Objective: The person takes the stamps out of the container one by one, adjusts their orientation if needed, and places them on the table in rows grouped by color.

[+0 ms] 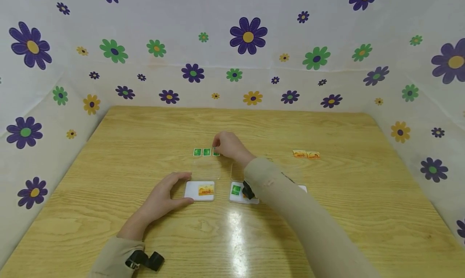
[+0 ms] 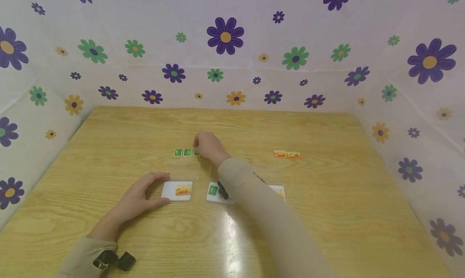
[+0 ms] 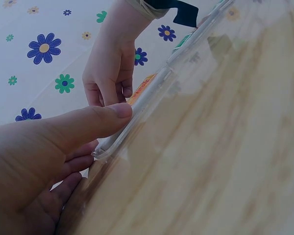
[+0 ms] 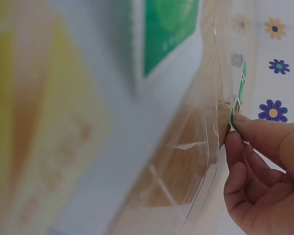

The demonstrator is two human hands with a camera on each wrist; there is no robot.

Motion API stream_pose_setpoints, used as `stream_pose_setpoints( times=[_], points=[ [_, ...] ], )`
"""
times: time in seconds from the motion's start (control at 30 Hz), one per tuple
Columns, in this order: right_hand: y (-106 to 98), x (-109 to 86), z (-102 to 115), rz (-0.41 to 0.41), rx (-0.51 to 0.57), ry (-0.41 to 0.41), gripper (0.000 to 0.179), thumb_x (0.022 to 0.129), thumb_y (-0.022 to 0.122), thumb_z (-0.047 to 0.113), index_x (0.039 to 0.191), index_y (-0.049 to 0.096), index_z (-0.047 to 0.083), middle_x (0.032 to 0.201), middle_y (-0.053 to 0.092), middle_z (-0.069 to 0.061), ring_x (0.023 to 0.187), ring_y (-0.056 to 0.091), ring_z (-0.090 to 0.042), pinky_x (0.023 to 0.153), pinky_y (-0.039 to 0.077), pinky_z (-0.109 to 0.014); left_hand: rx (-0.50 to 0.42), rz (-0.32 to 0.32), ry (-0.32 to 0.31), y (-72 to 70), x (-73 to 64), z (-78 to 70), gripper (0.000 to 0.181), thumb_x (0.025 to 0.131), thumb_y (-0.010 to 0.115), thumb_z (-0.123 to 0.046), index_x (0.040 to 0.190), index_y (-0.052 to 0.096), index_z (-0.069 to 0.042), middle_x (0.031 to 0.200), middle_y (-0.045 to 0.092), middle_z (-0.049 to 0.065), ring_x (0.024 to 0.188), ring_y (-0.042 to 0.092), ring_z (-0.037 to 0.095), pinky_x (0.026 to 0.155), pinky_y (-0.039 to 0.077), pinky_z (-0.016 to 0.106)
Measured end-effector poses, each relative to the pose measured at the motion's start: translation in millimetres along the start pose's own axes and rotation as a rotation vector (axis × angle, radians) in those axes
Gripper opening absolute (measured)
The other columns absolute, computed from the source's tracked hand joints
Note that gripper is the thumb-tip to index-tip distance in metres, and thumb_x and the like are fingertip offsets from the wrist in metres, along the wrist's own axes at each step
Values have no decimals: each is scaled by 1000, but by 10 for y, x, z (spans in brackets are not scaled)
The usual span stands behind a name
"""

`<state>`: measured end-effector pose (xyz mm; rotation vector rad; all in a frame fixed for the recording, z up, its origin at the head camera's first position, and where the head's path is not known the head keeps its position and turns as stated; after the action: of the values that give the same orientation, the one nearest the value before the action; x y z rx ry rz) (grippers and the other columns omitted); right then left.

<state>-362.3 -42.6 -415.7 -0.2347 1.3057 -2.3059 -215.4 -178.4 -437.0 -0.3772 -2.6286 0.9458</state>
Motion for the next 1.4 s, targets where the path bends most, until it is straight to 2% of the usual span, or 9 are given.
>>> stream_pose_setpoints(
  times=[0.47, 0.73, 1.0, 1.2, 1.4],
  points=[
    [24, -10, 24, 1, -46, -3, 9, 87, 70, 13, 92, 70, 6, 89, 64, -4, 78, 54, -15, 71, 46, -27, -3, 11, -13, 3, -4, 7, 67, 75, 82, -31, 130, 53, -9, 125, 57, 2, 121, 48, 22, 103, 34, 44],
    [5, -18, 24, 2, -15, 8, 12, 86, 71, 12, 95, 69, 5, 94, 65, -6, 84, 56, -17, 77, 48, -29, 1, 15, -18, 0, -8, 4, 67, 75, 82, -31, 131, 53, -9, 126, 56, 2, 122, 47, 23, 104, 34, 44],
    [-27, -24, 5, -2, 7, 7, 8, 88, 69, 12, 92, 68, 5, 90, 64, -5, 80, 55, -17, 71, 47, -28, -6, 14, -12, -5, -7, 2, 68, 75, 82, -32, 131, 53, -10, 126, 56, 1, 122, 47, 22, 104, 34, 44],
    [-54, -36, 1, 0, 27, -3, 10, 89, 68, 13, 94, 69, 4, 92, 65, -6, 83, 57, -17, 72, 48, -28, -8, 16, -14, -2, -1, 11, 67, 75, 82, -32, 131, 53, -10, 126, 56, 2, 122, 47, 22, 104, 34, 44],
    [-111, -87, -1, -22, 99, 7, 13, 91, 67, 17, 97, 69, 5, 93, 65, -4, 83, 57, -16, 72, 49, -28, -17, 20, -25, 1, -4, 19, 68, 75, 82, -31, 132, 53, -9, 127, 56, 2, 123, 47, 23, 104, 34, 44]
  ],
)
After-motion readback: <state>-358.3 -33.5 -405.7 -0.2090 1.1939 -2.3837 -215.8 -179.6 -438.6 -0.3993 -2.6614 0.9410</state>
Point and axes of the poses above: each hand's wrist, its own x-axis towards the middle knuckle, its own y-axis out of the palm, z = x × y, the point moved 10 cm from there along x, towards the middle knuckle
